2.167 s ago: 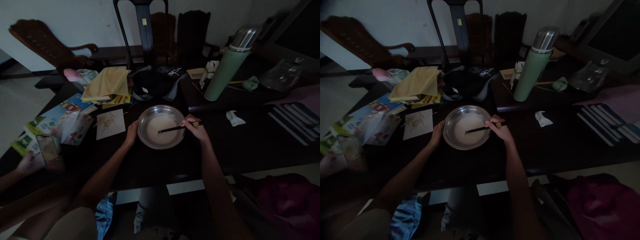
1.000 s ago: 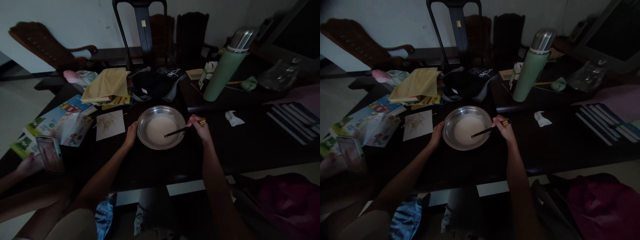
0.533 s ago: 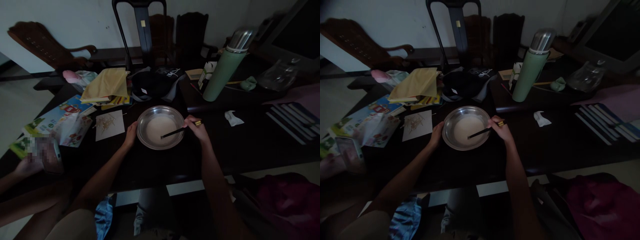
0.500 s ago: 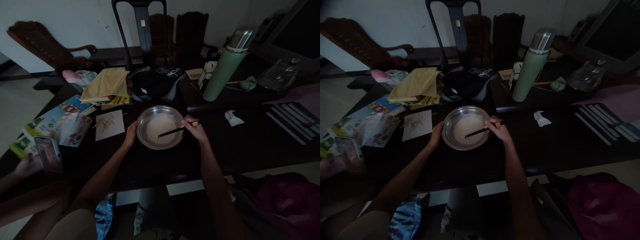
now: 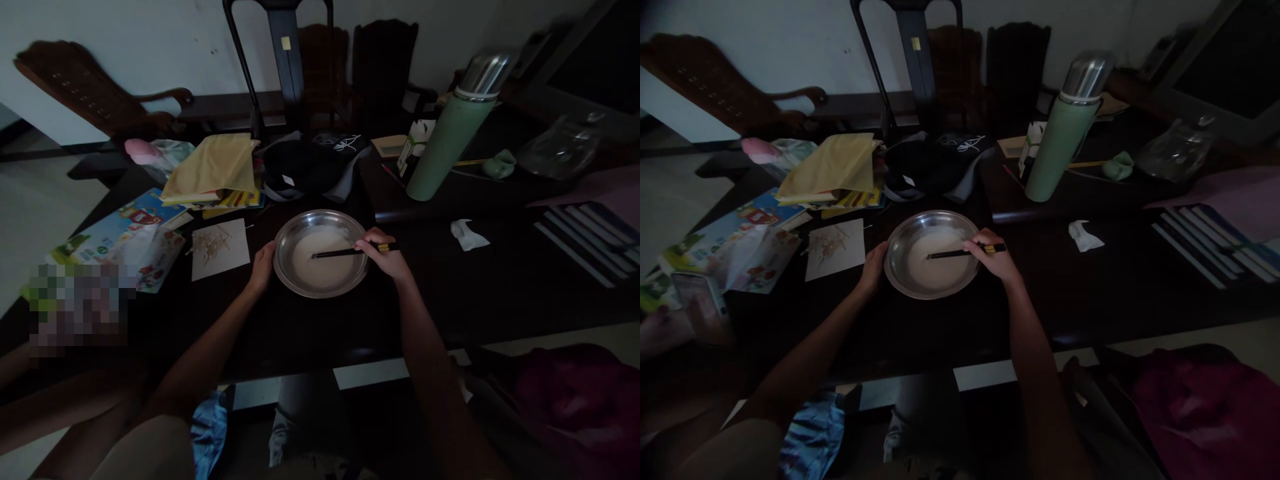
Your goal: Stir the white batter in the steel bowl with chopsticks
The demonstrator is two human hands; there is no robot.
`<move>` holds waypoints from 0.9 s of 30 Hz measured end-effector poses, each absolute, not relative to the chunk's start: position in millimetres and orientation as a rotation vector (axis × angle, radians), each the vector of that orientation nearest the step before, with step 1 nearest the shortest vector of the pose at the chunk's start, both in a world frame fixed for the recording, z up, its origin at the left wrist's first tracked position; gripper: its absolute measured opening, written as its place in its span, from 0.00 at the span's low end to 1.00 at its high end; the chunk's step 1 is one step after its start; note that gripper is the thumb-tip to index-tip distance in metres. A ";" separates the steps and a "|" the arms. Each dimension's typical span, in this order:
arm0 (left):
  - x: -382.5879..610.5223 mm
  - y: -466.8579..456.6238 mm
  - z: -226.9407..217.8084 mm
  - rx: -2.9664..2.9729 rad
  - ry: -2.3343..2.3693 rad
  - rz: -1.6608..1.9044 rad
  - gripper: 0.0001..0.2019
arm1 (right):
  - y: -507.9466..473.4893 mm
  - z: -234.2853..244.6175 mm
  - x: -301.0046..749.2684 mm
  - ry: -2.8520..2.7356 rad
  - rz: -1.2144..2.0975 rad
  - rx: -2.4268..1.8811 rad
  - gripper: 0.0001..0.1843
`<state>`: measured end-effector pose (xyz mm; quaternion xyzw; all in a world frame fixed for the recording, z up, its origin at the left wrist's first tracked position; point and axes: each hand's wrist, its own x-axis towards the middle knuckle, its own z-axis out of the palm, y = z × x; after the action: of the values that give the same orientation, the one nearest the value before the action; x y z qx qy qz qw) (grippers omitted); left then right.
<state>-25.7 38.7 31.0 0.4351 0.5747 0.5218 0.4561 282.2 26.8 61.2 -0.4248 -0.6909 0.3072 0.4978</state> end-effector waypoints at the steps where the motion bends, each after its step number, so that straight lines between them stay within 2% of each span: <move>1: -25.8 38.8 30.9 1.075 1.418 1.284 0.15 | 27.5 61.2 283.0 -1.648 0.711 -1.049 0.21; 7: -26.1 39.4 28.3 1.082 1.405 1.294 0.15 | 24.9 62.2 296.9 -1.439 0.748 -1.119 0.26; 14: -26.4 39.3 27.5 1.074 1.400 1.302 0.15 | 28.9 60.3 280.4 -1.635 0.682 -1.083 0.22; 20: -24.7 37.5 32.6 1.079 1.401 1.284 0.16 | 25.5 61.3 297.3 -1.382 0.711 -1.149 0.27; 23: -24.9 38.5 31.4 1.070 1.411 1.287 0.16 | 25.3 61.0 287.3 -1.551 0.797 -1.076 0.25; 27: -25.7 39.4 29.2 1.088 1.410 1.290 0.16 | 28.8 60.0 280.9 -1.640 0.715 -1.071 0.22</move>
<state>-25.7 39.4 29.2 0.4409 0.5713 0.5227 0.4538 280.9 28.8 60.0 -0.4437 -0.6793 0.2962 0.5039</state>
